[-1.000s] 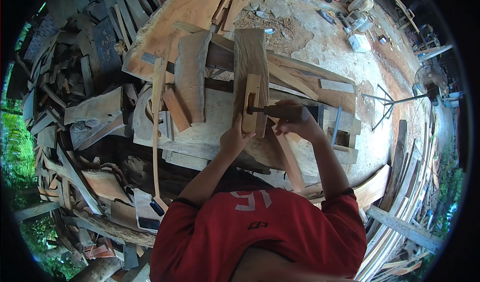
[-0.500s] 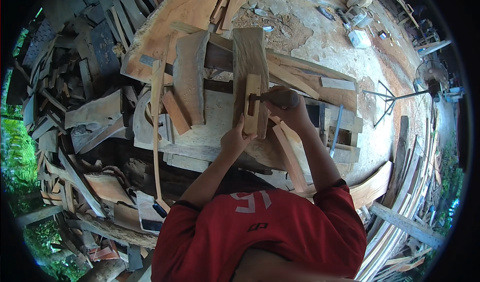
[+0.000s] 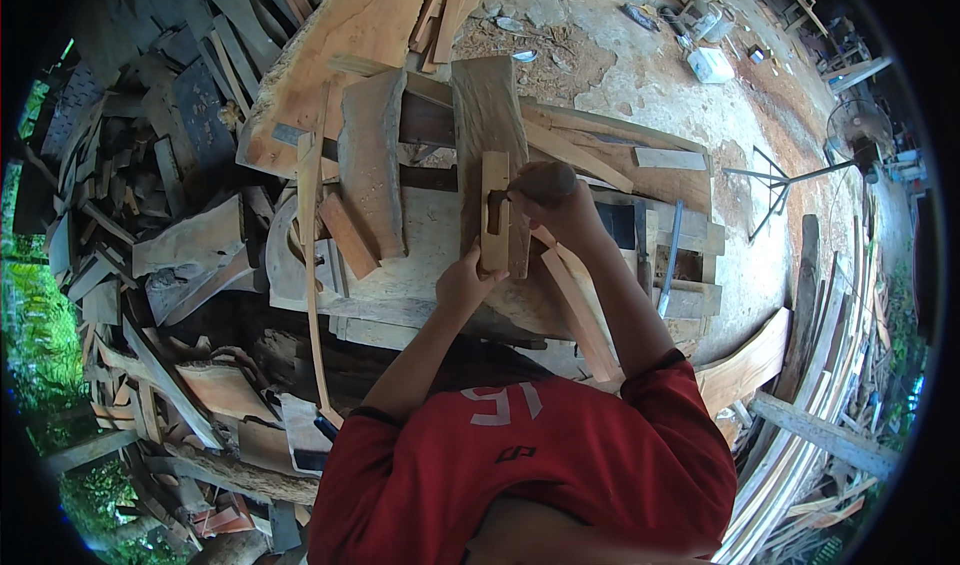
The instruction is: The person chisels a mortise into a wooden plank using a chisel and a wooden block as a mallet.
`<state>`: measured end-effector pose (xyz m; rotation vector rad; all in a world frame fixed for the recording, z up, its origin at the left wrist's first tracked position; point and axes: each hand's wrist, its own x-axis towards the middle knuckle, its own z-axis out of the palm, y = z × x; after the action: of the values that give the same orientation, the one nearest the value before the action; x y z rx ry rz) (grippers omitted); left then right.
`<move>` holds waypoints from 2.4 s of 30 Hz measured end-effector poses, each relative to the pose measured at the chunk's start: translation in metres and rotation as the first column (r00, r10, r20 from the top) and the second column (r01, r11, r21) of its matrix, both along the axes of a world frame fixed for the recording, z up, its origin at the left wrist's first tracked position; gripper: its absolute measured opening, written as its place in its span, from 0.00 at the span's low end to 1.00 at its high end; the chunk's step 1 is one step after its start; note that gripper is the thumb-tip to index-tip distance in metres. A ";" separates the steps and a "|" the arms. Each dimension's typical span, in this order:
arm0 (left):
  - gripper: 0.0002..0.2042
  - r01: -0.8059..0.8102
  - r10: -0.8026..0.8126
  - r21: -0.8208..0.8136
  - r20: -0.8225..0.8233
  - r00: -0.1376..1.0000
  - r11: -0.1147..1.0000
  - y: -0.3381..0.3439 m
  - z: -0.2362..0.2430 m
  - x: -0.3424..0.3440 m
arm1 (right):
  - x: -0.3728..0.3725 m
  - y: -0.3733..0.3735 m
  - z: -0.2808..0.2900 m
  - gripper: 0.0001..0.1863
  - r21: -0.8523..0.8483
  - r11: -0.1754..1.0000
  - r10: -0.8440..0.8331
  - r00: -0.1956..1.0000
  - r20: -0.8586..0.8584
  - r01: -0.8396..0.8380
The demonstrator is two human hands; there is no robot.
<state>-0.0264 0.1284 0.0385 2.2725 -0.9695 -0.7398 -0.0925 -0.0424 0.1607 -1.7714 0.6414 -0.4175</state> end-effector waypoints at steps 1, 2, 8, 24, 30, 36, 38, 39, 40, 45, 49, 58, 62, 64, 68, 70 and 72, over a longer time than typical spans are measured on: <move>0.37 0.043 -0.043 -0.010 0.054 0.998 0.999 -0.002 0.002 0.003 | 0.000 -0.003 -0.001 0.20 -0.058 0.998 0.013 0.998 -0.066 -0.017; 0.36 0.088 -0.085 -0.019 0.109 0.990 0.996 -0.004 0.005 0.008 | 0.001 -0.004 0.000 0.21 -0.115 0.993 0.021 0.991 -0.132 -0.036; 0.32 0.093 -0.143 -0.825 0.014 0.990 0.558 -0.039 0.125 0.047 | 0.011 0.008 0.022 0.16 -0.334 0.937 0.033 0.976 -0.217 -0.106; 0.07 0.124 -0.094 -0.829 0.087 0.992 0.546 -0.099 0.130 0.032 | -0.215 -0.005 -0.116 0.19 -0.350 0.781 -0.612 0.745 -0.264 0.517; 0.07 0.093 -0.092 -0.811 0.048 0.995 0.578 -0.113 0.122 0.021 | -0.295 0.010 -0.124 0.19 -0.421 0.652 -0.759 0.545 -0.357 0.631; 0.08 0.146 -0.042 -0.798 0.150 0.988 0.585 -0.125 0.117 0.020 | -0.256 0.060 -0.112 0.33 -0.391 0.891 -0.443 0.633 -0.635 0.231; 0.08 0.162 -0.058 -0.803 0.157 0.986 0.573 -0.128 0.121 0.018 | -0.243 0.073 -0.113 0.31 -0.402 0.903 -0.418 0.536 -0.734 0.153; 0.08 0.157 -0.053 -0.801 0.155 0.987 0.578 -0.128 0.124 0.017 | -0.243 0.078 -0.114 0.28 -0.410 0.909 -0.401 0.425 -0.812 0.075; 0.08 0.143 -0.084 -0.790 0.116 0.990 0.596 -0.127 0.127 0.016 | -0.246 0.082 -0.124 0.26 -0.444 0.893 -0.425 0.454 -0.783 0.070; 0.08 0.065 -0.065 -0.790 0.032 0.997 0.610 -0.124 0.135 0.014 | -0.256 0.090 -0.147 0.29 -0.492 0.871 -0.418 0.511 -0.751 -0.010; 0.10 0.004 -0.170 -0.785 -0.129 0.977 0.619 -0.120 0.141 0.018 | -0.264 0.079 -0.151 0.32 -0.257 0.965 -0.248 0.524 -0.815 0.056; 0.11 0.030 -0.194 -0.772 -0.121 0.973 0.634 -0.108 0.125 0.043 | -0.244 0.038 -0.073 0.27 -0.241 0.967 -0.238 0.648 -0.724 0.087; 0.10 -0.046 -0.168 -0.807 -0.178 0.969 0.588 -0.104 0.112 0.053 | -0.215 0.028 0.000 0.23 -0.451 0.854 -0.435 0.832 -0.344 0.260; 0.09 -0.086 -0.190 -0.829 -0.226 0.955 0.553 -0.103 0.111 0.053 | -0.199 0.024 0.031 0.24 -0.286 0.877 -0.419 0.906 -0.060 0.387; 0.07 -0.038 -0.250 -0.801 -0.232 0.940 0.597 -0.098 0.114 0.060 | -0.161 0.037 0.075 0.24 -0.162 0.930 -0.263 0.905 0.334 0.330; 0.08 -0.036 -0.208 -0.815 -0.190 0.959 0.578 -0.097 0.117 0.056 | -0.144 0.048 0.074 0.20 -0.258 0.920 -0.163 0.886 0.433 0.295; 0.08 -0.043 -0.214 -0.800 -0.212 0.954 0.598 -0.099 0.114 0.059 | -0.127 0.064 0.083 0.23 -0.308 0.928 -0.205 0.978 0.045 0.209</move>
<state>0.0324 0.0293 0.1530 1.2803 -1.0002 -0.4927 -0.2197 0.0213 0.2433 -2.0034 0.7918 -0.7066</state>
